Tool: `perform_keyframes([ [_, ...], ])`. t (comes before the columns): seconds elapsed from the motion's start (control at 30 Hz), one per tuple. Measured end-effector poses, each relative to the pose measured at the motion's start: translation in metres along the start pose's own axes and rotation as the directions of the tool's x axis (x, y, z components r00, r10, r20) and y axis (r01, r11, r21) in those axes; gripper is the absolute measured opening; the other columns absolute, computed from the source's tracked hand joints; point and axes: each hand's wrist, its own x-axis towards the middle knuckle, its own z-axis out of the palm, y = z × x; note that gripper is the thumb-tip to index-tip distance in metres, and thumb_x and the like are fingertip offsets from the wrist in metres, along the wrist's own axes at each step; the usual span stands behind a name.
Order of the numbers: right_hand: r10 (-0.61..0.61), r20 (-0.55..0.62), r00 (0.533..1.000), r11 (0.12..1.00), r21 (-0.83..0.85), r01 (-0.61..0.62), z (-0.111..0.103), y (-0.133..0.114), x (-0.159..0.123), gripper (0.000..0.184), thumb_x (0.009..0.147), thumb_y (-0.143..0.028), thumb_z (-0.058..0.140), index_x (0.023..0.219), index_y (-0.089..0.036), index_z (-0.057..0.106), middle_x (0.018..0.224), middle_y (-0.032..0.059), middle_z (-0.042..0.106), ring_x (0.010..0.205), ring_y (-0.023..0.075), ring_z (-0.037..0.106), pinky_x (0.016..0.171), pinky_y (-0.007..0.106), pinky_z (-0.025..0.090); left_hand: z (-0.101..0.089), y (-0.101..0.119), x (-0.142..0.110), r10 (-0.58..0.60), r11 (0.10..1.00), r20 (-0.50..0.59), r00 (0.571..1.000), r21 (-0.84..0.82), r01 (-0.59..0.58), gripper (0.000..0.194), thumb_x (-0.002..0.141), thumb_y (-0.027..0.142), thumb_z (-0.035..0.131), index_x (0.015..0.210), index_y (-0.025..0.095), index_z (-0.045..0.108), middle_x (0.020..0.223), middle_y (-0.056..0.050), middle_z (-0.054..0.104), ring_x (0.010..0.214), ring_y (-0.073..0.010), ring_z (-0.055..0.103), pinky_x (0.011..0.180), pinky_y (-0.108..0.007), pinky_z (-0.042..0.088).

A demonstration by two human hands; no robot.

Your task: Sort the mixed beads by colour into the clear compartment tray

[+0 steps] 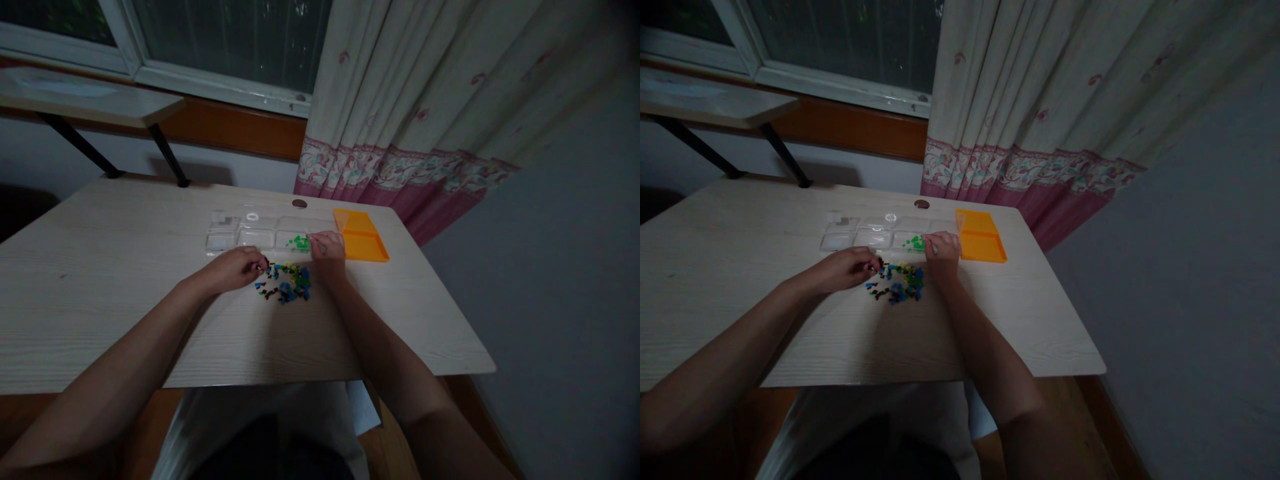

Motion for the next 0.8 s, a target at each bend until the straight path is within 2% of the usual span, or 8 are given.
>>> perform_keyframes([
  [0.23,-0.014,-0.015,1.0,1.0,0.023,0.014,0.0,-0.001,0.0,0.02,0.094,-0.031,0.059,0.093,-0.022,0.077,0.092,0.0051,0.071,0.094,0.0195,0.058,0.092,0.035,0.042,0.0,0.002,0.0,0.007,1.0,0.049,0.999,-0.005,-0.006,0.018,0.083,0.026,0.058,0.096,0.02,0.069,0.082,-0.003,0.059,0.075,-0.0164,0.056,0.07,-0.026,0.042],
  [0.57,-0.029,-0.034,0.999,0.998,0.047,0.03,0.001,-0.002,0.001,0.02,0.093,-0.03,0.058,0.09,-0.023,0.077,0.091,0.0053,0.071,0.093,0.0201,0.059,0.091,0.037,0.044,-0.001,0.009,0.001,0.07,0.985,0.04,0.997,0.157,-0.075,0.016,0.09,0.024,0.051,0.094,0.02,0.066,0.088,-0.005,0.064,0.086,-0.0199,0.059,0.078,-0.03,0.043],
  [0.8,-0.014,0.004,1.0,1.0,0.021,0.013,0.0,-0.001,0.001,0.023,0.094,-0.031,0.056,0.094,-0.022,0.077,0.093,0.006,0.071,0.094,0.02,0.059,0.092,0.037,0.043,0.002,0.013,0.001,0.068,0.967,0.042,0.997,0.244,-0.076,0.017,0.092,0.025,0.048,0.089,0.019,0.064,0.085,-0.007,0.064,0.086,-0.0222,0.059,0.079,-0.033,0.043],
])
